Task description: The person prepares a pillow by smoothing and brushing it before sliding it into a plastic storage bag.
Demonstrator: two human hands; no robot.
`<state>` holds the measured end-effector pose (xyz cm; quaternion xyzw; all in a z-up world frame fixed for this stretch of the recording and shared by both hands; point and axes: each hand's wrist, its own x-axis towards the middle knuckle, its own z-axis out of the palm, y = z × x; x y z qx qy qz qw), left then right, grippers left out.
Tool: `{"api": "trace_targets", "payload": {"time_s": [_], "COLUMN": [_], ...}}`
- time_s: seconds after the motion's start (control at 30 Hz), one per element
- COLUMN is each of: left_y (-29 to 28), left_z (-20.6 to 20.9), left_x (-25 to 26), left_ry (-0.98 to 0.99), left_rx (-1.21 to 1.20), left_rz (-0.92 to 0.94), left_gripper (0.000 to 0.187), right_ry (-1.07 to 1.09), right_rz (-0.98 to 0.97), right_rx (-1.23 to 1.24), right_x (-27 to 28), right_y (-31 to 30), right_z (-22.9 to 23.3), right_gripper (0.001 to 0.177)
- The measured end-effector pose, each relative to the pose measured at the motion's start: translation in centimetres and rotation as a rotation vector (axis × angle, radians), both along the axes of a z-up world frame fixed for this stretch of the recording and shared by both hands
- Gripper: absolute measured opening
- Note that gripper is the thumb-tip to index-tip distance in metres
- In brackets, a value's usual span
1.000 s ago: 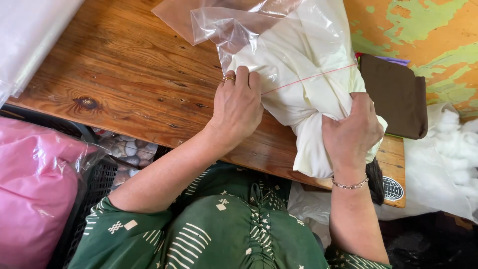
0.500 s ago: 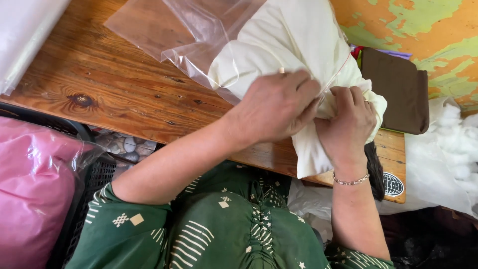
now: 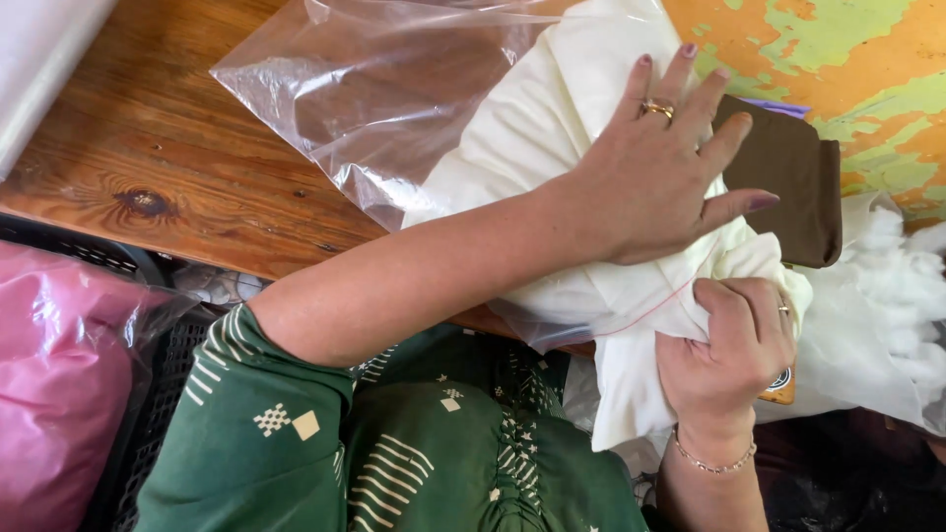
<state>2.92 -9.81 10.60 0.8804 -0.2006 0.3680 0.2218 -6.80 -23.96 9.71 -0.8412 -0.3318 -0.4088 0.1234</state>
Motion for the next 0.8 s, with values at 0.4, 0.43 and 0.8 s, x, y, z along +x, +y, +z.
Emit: {"api": "trace_targets", "payload": {"time_s": [0.4,0.43,0.8], "left_y": [1.7,1.7,2.3], "left_z": [-4.9,-5.4,-7.1], "left_x": [2.3,2.3,2.4], "left_ry": [0.368,0.365,0.361], "left_rx": [0.175,0.175,0.110], "left_rz": [-0.106,-0.106,-0.116], "left_gripper": [0.059,0.059,0.051], "right_ry": [0.198,0.195,0.774], "right_rz": [-0.147,-0.148,0.036], "right_rx": [-0.285,-0.285,0.125], "right_x": [2.9,3.3,3.1], "right_y": [1.2,0.0,-5.0], "right_z": [0.6,1.3,1.4], "right_gripper": [0.082,0.082,0.096]}}
